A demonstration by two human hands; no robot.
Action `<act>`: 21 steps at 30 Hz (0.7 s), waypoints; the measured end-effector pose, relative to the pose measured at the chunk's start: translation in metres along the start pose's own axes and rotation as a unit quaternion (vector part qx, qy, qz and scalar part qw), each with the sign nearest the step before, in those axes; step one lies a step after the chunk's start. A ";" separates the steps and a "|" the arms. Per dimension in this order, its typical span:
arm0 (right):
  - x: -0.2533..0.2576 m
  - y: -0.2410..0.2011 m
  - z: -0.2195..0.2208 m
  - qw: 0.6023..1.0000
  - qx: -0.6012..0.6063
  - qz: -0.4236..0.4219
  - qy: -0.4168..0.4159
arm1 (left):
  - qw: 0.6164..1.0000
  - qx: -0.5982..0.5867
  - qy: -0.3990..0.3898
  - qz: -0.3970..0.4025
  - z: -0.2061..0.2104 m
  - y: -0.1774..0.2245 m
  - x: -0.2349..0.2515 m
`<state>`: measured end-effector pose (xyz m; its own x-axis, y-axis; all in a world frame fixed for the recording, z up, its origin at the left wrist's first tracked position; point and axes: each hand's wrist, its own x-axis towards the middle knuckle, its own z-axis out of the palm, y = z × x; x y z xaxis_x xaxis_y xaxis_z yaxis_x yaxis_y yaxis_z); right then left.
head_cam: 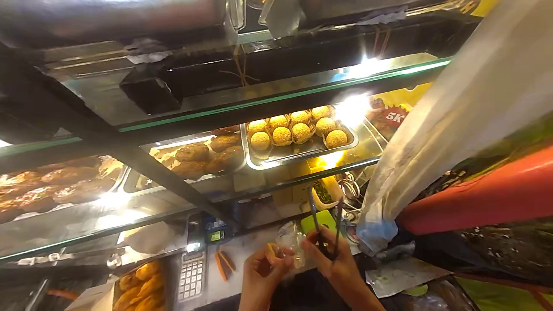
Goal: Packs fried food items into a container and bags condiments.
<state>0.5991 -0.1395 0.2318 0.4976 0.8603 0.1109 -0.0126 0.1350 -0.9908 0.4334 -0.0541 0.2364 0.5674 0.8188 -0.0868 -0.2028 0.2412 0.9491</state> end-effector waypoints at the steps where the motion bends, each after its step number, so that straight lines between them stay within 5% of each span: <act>1: 0.001 -0.002 -0.004 0.999 0.026 0.030 0.005 | 0.999 -0.019 0.014 -0.025 -0.001 0.004 -0.001; 7: -0.011 0.001 -0.009 0.988 0.122 0.084 -0.039 | 0.997 -0.034 -0.063 -0.033 -0.003 -0.002 0.000; 12: -0.021 0.004 0.002 0.988 0.127 0.080 -0.035 | 0.995 0.076 0.029 -0.053 0.017 -0.005 -0.003; 16: -0.022 0.013 0.002 0.990 0.110 0.083 -0.015 | 0.995 0.099 0.009 -0.027 0.020 -0.014 -0.006; 19: -0.029 0.014 0.006 0.978 0.138 0.155 -0.024 | 0.998 0.050 -0.007 -0.029 0.024 -0.028 -0.007; 21: -0.030 0.017 -0.003 0.968 0.147 0.194 -0.065 | 0.992 -0.069 0.017 -0.104 0.026 -0.041 -0.008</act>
<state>0.5862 -0.1646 0.2111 0.2919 0.9264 -0.2379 -0.4319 -0.0943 -0.8970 0.4580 -0.0840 0.2065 0.5812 0.7608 -0.2888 -0.1938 0.4740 0.8589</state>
